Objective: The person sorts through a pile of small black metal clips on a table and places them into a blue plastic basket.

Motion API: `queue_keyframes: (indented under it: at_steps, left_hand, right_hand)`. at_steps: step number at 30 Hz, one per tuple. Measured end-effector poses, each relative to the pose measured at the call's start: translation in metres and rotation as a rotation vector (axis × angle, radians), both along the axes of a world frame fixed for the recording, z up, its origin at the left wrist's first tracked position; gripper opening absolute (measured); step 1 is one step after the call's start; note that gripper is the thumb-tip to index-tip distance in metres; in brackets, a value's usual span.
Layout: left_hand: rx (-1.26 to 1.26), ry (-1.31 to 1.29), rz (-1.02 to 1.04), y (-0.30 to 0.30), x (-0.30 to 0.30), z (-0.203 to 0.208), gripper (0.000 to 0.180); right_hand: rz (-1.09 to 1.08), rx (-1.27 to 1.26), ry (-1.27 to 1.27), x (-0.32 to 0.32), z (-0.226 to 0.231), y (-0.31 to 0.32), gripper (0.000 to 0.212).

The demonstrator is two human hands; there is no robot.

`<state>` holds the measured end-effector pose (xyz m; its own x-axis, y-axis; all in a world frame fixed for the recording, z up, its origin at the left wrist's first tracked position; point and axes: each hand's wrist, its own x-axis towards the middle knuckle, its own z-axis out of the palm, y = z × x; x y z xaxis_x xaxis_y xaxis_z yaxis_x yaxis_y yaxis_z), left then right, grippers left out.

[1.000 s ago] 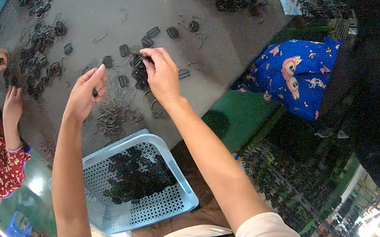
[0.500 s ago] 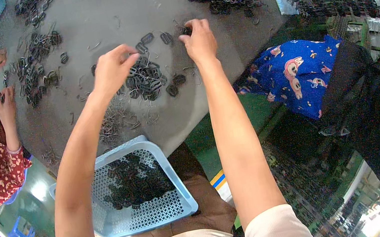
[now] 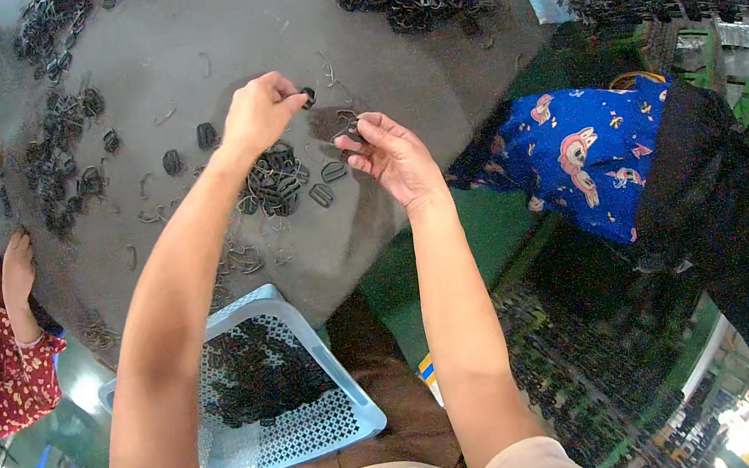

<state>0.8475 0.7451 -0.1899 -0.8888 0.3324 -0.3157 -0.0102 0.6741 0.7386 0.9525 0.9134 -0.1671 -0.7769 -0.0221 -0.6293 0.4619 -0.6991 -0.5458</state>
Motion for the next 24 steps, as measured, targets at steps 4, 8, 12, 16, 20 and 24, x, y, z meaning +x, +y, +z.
queue_keyframes:
  at_steps: [4,8,12,16,20,24]
  left_hand:
    - [0.178,-0.501,0.072,-0.061,-0.01,0.02,0.023]
    - [0.097,-0.514,0.116,-0.098,0.003,0.051,0.02]
    - [0.001,-0.676,0.094,-0.144,0.013,0.044,0.026]
    - [-0.13,-0.463,0.11,-0.155,0.024,0.038,0.022]
    - [-0.046,-0.523,0.127,-0.159,0.03,0.038,0.026]
    - [-0.058,-0.429,0.098,-0.163,0.036,0.042,0.022]
  right_hand:
    - [0.429,0.757,0.031,-0.027,-0.001,-0.005,0.021]
    - [0.526,1.153,0.222,-0.061,0.002,-0.01,0.026]
    - [0.465,0.764,0.041,-0.064,0.022,-0.021,0.023]
    - [0.497,0.89,0.0,-0.052,0.014,-0.012,0.019]
    - [0.591,1.084,0.119,-0.047,0.006,-0.009,0.019]
    - [0.276,0.171,0.091,-0.063,0.012,-0.018,0.021]
